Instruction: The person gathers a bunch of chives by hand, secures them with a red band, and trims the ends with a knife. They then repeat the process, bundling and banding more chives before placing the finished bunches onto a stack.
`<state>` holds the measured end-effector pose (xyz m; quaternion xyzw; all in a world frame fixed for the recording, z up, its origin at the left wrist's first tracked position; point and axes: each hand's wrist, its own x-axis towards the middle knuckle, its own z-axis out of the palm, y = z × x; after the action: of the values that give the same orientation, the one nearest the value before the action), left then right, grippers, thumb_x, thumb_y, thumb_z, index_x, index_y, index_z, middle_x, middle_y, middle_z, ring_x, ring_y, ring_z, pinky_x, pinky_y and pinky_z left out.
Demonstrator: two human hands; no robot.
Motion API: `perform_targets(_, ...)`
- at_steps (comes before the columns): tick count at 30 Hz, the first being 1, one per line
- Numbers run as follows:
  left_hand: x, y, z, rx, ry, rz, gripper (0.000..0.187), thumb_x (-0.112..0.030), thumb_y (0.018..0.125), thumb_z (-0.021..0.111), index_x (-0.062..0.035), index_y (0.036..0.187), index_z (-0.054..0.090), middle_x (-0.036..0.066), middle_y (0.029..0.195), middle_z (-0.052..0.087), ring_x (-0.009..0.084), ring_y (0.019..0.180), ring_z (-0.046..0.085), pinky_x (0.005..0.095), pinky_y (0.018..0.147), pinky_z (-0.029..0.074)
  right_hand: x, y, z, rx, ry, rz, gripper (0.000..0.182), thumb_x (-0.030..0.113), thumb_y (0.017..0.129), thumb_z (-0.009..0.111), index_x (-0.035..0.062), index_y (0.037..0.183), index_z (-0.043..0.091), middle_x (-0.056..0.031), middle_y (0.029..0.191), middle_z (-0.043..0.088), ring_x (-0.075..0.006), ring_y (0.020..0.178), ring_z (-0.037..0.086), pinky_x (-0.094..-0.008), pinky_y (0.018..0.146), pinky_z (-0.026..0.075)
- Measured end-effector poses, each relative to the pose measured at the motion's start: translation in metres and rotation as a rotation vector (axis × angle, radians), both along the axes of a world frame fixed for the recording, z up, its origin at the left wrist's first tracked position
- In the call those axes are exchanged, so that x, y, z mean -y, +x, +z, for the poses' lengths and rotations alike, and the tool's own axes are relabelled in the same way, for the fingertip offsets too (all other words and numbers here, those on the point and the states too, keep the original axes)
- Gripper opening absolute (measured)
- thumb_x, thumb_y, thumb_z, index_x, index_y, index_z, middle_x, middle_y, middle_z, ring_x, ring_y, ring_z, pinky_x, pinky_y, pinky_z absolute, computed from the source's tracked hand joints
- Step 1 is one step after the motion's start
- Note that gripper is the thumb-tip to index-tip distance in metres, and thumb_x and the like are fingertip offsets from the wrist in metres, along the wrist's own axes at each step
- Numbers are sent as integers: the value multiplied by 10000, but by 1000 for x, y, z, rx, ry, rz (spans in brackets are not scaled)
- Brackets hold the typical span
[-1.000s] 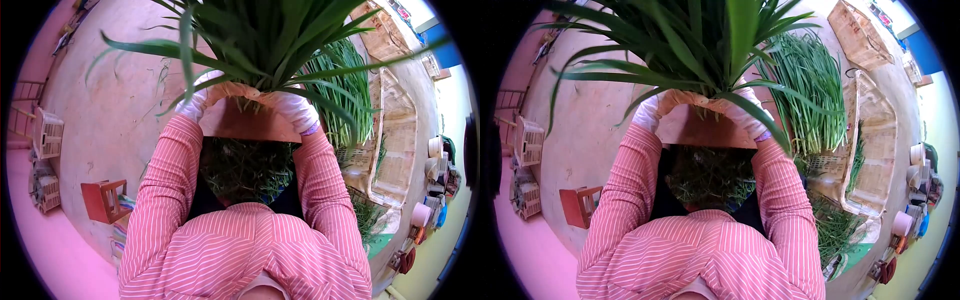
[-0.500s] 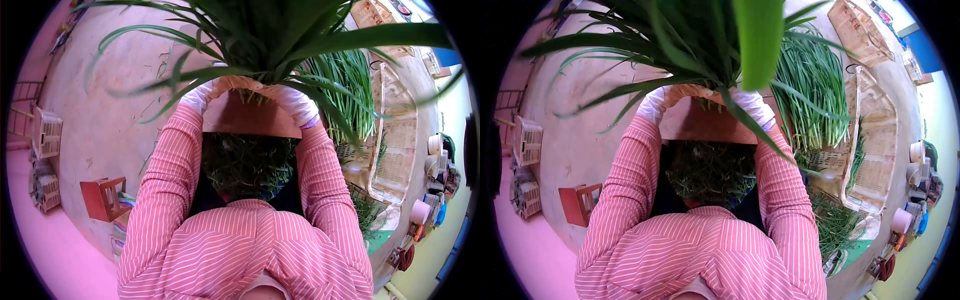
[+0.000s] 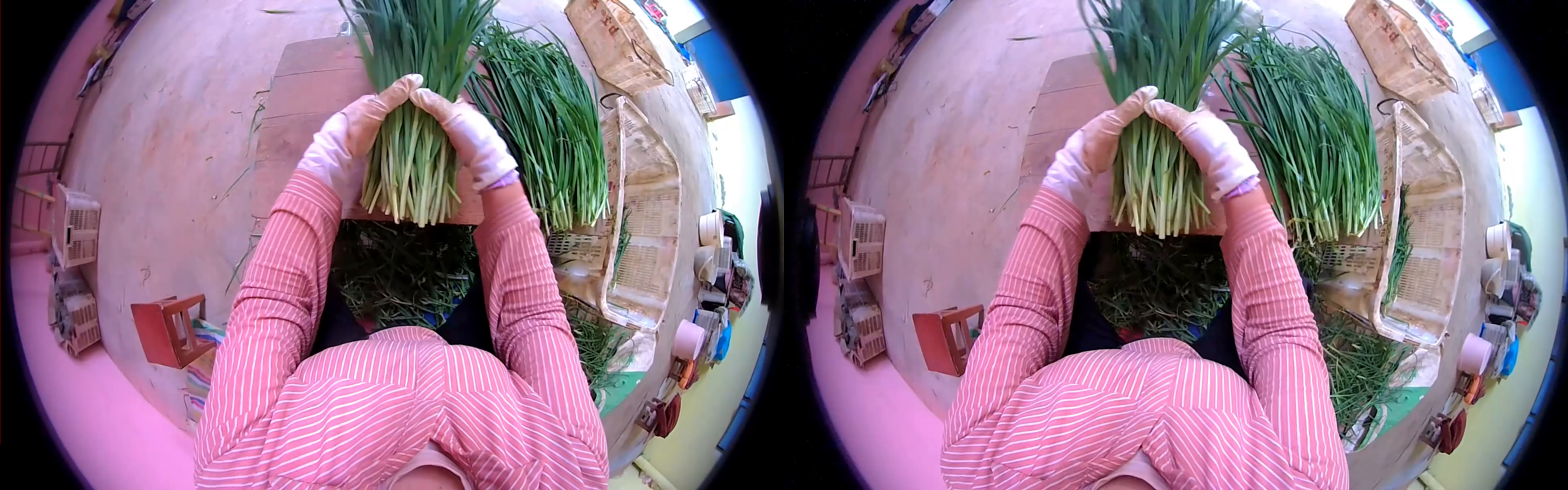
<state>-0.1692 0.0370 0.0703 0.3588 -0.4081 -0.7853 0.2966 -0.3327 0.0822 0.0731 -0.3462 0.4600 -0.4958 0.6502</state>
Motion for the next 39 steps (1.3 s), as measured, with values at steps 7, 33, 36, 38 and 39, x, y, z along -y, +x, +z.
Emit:
perform_targets(7, 7, -17, -72, 888, -396, 259, 1243, -851, 736, 473, 67, 1496, 119, 283, 1535, 209, 391, 1417, 264, 389, 1151, 260, 20, 13, -72, -1004, 73, -241, 1068, 686, 768, 600, -202, 1318, 378, -348, 1337, 477, -404, 1276, 474, -387, 1055, 387)
perform_targets(33, -32, -40, -31, 1227, -434, 106, 1333, -485, 646, 845, -234, 1528, -123, 244, 1586, 31, 491, 1420, 168, 543, 1135, 219, -30, -46, -23, -1200, 384, 361, 532, 476, 834, 649, -39, 960, 699, -161, 793, 716, -287, 866, 684, -372, 830, 494)
perform_targets(36, -32, -37, -33, 1179, -422, 123, 1313, -458, 662, 840, -209, 1533, -110, 256, 1584, 30, 476, 1434, 143, 491, 1162, 197, -19, -45, -67, -1257, 382, 444, 477, 464, 849, 636, 0, 937, 705, -145, 814, 715, -298, 906, 685, -376, 802, 510)
perform_targets(38, -31, -34, -42, 1142, -456, 161, 1301, -478, 679, 818, -193, 1529, -126, 256, 1582, 52, 454, 1429, 189, 492, 1153, 211, -16, -45, -76, -1085, 414, 348, 455, 426, 858, 644, -13, 965, 694, -158, 845, 713, -289, 834, 703, -367, 764, 524)
perform_targets(39, -32, -32, -46, 1126, -472, 178, 1296, -488, 688, 807, -185, 1527, -133, 256, 1582, 62, 443, 1427, 212, 492, 1149, 219, -15, -45, -81, -1085, 266, 332, 398, 347, 871, 659, -35, 982, 681, -147, 827, 716, -239, 679, 709, -351, 717, 533)
